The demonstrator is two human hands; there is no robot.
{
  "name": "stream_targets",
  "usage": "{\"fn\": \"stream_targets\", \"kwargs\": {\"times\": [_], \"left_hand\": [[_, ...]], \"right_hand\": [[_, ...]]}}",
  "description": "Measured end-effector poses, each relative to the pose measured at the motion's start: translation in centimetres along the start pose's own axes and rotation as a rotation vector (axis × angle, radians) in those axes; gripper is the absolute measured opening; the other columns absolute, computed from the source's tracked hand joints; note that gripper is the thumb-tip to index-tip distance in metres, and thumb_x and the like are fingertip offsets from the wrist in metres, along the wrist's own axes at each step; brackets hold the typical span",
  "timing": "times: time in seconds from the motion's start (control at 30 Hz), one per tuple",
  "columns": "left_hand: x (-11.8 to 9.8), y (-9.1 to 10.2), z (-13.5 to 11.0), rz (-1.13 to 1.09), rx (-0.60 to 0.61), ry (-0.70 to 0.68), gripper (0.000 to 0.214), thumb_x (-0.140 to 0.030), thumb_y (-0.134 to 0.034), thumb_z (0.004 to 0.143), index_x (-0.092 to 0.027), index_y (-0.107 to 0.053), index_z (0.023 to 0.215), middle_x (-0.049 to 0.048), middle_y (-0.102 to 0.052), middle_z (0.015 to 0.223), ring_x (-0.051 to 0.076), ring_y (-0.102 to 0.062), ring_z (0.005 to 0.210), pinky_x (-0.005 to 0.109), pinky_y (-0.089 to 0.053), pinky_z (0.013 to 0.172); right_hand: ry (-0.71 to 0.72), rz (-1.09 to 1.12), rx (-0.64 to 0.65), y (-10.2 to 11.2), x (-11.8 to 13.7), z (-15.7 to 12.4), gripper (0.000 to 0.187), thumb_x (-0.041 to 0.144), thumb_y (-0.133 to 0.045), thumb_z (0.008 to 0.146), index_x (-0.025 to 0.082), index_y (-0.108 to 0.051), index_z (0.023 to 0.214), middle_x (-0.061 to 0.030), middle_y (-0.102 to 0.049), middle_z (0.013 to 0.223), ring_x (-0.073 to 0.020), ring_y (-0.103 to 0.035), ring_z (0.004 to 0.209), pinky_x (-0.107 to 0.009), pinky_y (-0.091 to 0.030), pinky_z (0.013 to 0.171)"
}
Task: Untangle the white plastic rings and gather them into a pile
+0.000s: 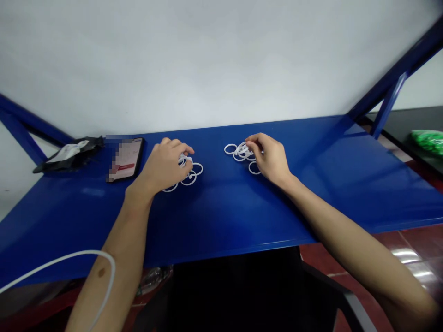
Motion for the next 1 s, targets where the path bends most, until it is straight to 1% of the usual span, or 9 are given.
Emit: {"fn": "stream_targets", "kwargs": {"times": [0.07, 0.2, 0.37, 0.43, 0.53, 0.67, 0.77, 0.87, 1.0], "left_hand": [[0.4, -0.9, -0.2, 0.077, 0.047, 0.006, 0.024, -0.027, -0.056, 0.078, -0.024, -0.069, 0.098, 0.0079, -0.07, 0.1, 0.033, -0.057, 0.1, 0.049, -0.048, 0.086], [1.3, -1.7, -0.4, 0.14, 0.064, 0.039, 0.025, -0.028, -0.054, 0.081, -0.024, -0.071, 0.1, 0.0107, -0.07, 0.103, 0.034, -0.056, 0.101, 0.048, -0.047, 0.084], [1.6, -1.7, -0.3, 0.091, 0.042, 0.05, 0.02, -0.028, -0.052, 0.087, -0.025, -0.071, 0.095, 0.0084, -0.072, 0.092, 0.032, -0.057, 0.094, 0.047, -0.044, 0.084], [1.3, -1.6, -0.1, 0.043, 0.02, 0.059, 0.02, -0.027, -0.053, 0.088, -0.026, -0.07, 0.098, 0.0073, -0.072, 0.089, 0.032, -0.057, 0.094, 0.048, -0.043, 0.085], [0.2, -0.7, 0.1, -0.011, -0.054, 0.062, 0.021, -0.024, -0.053, 0.088, -0.026, -0.068, 0.103, 0.0062, -0.073, 0.093, 0.031, -0.058, 0.095, 0.047, -0.042, 0.087], [-2.9, 0.2, 0.1, -0.152, -0.126, 0.034, 0.022, -0.02, -0.053, 0.091, -0.024, -0.064, 0.109, 0.0045, -0.072, 0.097, 0.026, -0.061, 0.097, 0.044, -0.045, 0.089], [-5.7, -0.1, -0.2, -0.318, -0.079, -0.009, 0.025, -0.018, -0.054, 0.09, -0.023, -0.061, 0.114, 0.0037, -0.071, 0.099, 0.022, -0.063, 0.096, 0.041, -0.049, 0.091], [-7.3, -0.9, -0.7, -0.47, -0.03, -0.011, 0.028, -0.018, -0.054, 0.091, -0.023, -0.057, 0.119, 0.0035, -0.07, 0.104, 0.019, -0.066, 0.095, 0.037, -0.052, 0.089], [-7.2, -1.7, -1.0, -0.589, 0.006, 0.044, 0.031, -0.019, -0.055, 0.092, -0.025, -0.055, 0.123, 0.003, -0.071, 0.104, 0.017, -0.068, 0.093, 0.034, -0.055, 0.086]], "right_hand": [[0.01, -0.161, 0.005, -0.2, -0.4, 0.1, 0.013, 0.024, -0.052, 0.099, 0.018, -0.063, 0.099, -0.0077, -0.071, 0.091, -0.0208, -0.061, 0.08, -0.036, -0.045, 0.073], [0.031, -0.433, 0.023, -0.5, -0.9, 0.1, 0.016, 0.023, -0.049, 0.099, 0.018, -0.063, 0.093, -0.0114, -0.068, 0.088, -0.0246, -0.055, 0.08, -0.041, -0.043, 0.073], [0.089, -0.539, -0.063, 0.0, -0.5, -0.2, 0.017, 0.025, -0.05, 0.097, 0.019, -0.065, 0.095, -0.0135, -0.063, 0.095, -0.0285, -0.051, 0.089, -0.044, -0.043, 0.074], [0.119, -0.519, -0.071, 0.0, 0.1, -0.3, 0.017, 0.027, -0.051, 0.097, 0.02, -0.066, 0.098, -0.0133, -0.062, 0.097, -0.0296, -0.051, 0.092, -0.046, -0.044, 0.076], [0.16, -0.443, -0.004, -0.7, 1.5, -0.5, 0.017, 0.028, -0.052, 0.097, 0.02, -0.066, 0.102, -0.013, -0.062, 0.1, -0.0305, -0.052, 0.096, -0.048, -0.046, 0.081], [0.244, -0.215, 0.168, -2.5, 4.3, -1.6, 0.022, 0.027, -0.05, 0.1, 0.018, -0.061, 0.116, -0.0125, -0.063, 0.107, -0.0276, -0.056, 0.099, -0.045, -0.049, 0.088], [0.296, -0.061, 0.289, -3.6, 6.1, -2.6, 0.03, 0.029, -0.052, 0.1, 0.017, -0.055, 0.127, -0.012, -0.061, 0.113, -0.0239, -0.06, 0.098, -0.039, -0.053, 0.085], [0.319, 0.019, 0.339, -4.0, 7.1, -3.2, 0.024, 0.032, -0.053, 0.101, 0.019, -0.057, 0.12, -0.0097, -0.062, 0.107, -0.0216, -0.061, 0.091, -0.036, -0.053, 0.078], [0.32, 0.091, 0.329, -3.8, 7.4, -3.3, 0.013, 0.029, -0.053, 0.101, 0.02, -0.061, 0.107, -0.0061, -0.064, 0.094, -0.0189, -0.062, 0.084, -0.033, -0.051, 0.075]]}}
Point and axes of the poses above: each hand's wrist, its own z-axis towards the middle knuckle, its own y-axis out of the back of the hand, x = y × z, the point moved 10 cm from there along z, towards the middle knuckle
